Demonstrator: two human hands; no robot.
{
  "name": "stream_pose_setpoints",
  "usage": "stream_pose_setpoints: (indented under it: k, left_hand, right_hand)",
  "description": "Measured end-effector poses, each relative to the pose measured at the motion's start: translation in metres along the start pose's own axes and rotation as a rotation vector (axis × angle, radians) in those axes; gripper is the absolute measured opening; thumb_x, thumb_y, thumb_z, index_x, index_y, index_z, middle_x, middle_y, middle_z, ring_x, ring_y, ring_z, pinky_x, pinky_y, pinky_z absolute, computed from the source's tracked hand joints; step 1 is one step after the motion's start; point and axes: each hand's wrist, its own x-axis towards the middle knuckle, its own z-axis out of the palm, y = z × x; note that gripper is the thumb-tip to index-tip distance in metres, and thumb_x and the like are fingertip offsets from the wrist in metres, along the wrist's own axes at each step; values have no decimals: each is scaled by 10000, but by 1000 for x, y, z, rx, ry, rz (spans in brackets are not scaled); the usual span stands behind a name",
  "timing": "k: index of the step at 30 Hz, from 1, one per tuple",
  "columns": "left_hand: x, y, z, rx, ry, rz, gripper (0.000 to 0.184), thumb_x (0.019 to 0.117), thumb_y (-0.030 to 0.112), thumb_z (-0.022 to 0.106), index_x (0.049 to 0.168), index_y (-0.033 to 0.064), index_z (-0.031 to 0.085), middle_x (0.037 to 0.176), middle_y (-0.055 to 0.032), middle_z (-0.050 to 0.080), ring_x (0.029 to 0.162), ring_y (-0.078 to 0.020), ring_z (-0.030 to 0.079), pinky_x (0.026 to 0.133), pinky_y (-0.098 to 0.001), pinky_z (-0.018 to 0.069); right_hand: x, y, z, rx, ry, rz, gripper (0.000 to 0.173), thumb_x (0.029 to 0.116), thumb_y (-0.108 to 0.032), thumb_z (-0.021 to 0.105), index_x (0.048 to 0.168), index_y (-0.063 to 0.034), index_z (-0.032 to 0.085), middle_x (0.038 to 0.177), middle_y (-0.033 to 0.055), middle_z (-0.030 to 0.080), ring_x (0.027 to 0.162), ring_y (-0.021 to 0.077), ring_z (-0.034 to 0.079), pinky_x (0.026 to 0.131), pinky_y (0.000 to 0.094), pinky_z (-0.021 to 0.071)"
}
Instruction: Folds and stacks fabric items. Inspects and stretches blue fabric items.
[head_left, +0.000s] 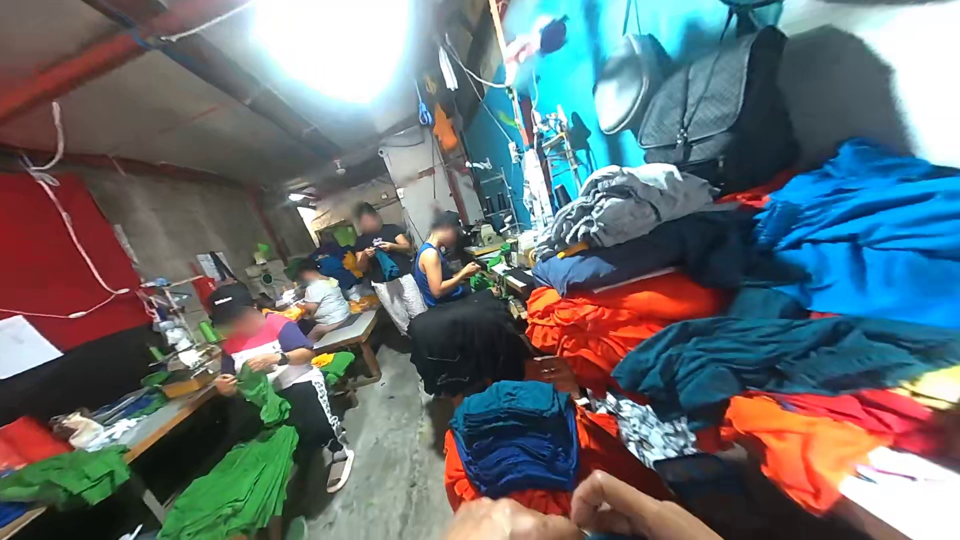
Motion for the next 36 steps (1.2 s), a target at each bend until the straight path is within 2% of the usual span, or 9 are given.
stream_pose_setpoints:
  k: [3,6,12,18,21,26,30,33,36]
  left_hand:
    - [1,-9,-18,99,90,48,167,919,216,724,930,50,740,774,-83,707,696,-208,694,635,-454,577]
    - [-6,-26,-37,134,141,71,149,929,282,703,977,146,740,787,78,692,698,8,647,629,-214,561]
    - [-12,-29,-68,100,184,-98,155,883,245,697,1025,205,746,923,141,726,798,55,670,689,-129,567]
    - [-21,-42,-74,170,261,-32,183,914,428,674,1030,306,743,1090,168,695,1028,27,645,855,-164,558]
    - [-21,-44,-70,219,324,-40,155,911,400,672,987,280,734,1120,156,650,1104,14,592,922,-175,511]
    - [-7,-46,-58,419,435,-99,311,927,336,634,969,40,716,1033,14,627,973,-3,572,857,-189,474]
    - [-2,-45,-57,436,430,-87,319,947,337,615,976,32,706,1036,-1,645,972,6,592,868,-187,491]
    - [-4,-41,-59,338,410,-19,277,943,321,639,1044,73,708,1057,58,641,985,47,602,864,-127,507]
    - [-13,-35,-61,303,384,-30,312,941,350,656,1146,118,703,1109,89,653,1019,47,610,886,-133,517]
  right_hand:
    - [-27,27,-6,140,232,-78,322,968,-282,685,1252,-140,636,1172,-36,700,1029,56,676,883,269,585]
    - [-77,58,22,336,710,238,100,991,-185,583,976,-168,680,863,-50,732,809,69,705,768,242,593]
    - [-104,110,107,639,543,645,239,1063,-144,470,1158,21,613,1069,65,677,992,129,679,857,335,584]
    - [-77,125,101,46,815,440,630,857,-380,757,1320,14,594,1267,197,624,1137,302,600,903,479,503]
    - [-73,123,93,-183,780,333,250,864,-240,756,1025,-49,762,1075,140,717,1053,354,654,887,590,493]
    - [-88,106,107,-413,755,40,70,888,-160,684,869,-95,699,834,82,697,808,238,684,731,406,553]
    - [-98,75,137,292,601,233,168,916,-103,678,961,60,671,858,106,685,780,95,661,716,239,554]
    - [-87,70,143,1011,309,518,415,1084,-354,341,1238,-46,572,1003,-28,684,876,47,661,773,271,565]
    - [-69,68,135,1352,288,534,557,1097,-432,199,1366,-73,528,1207,16,692,1134,111,655,985,348,546]
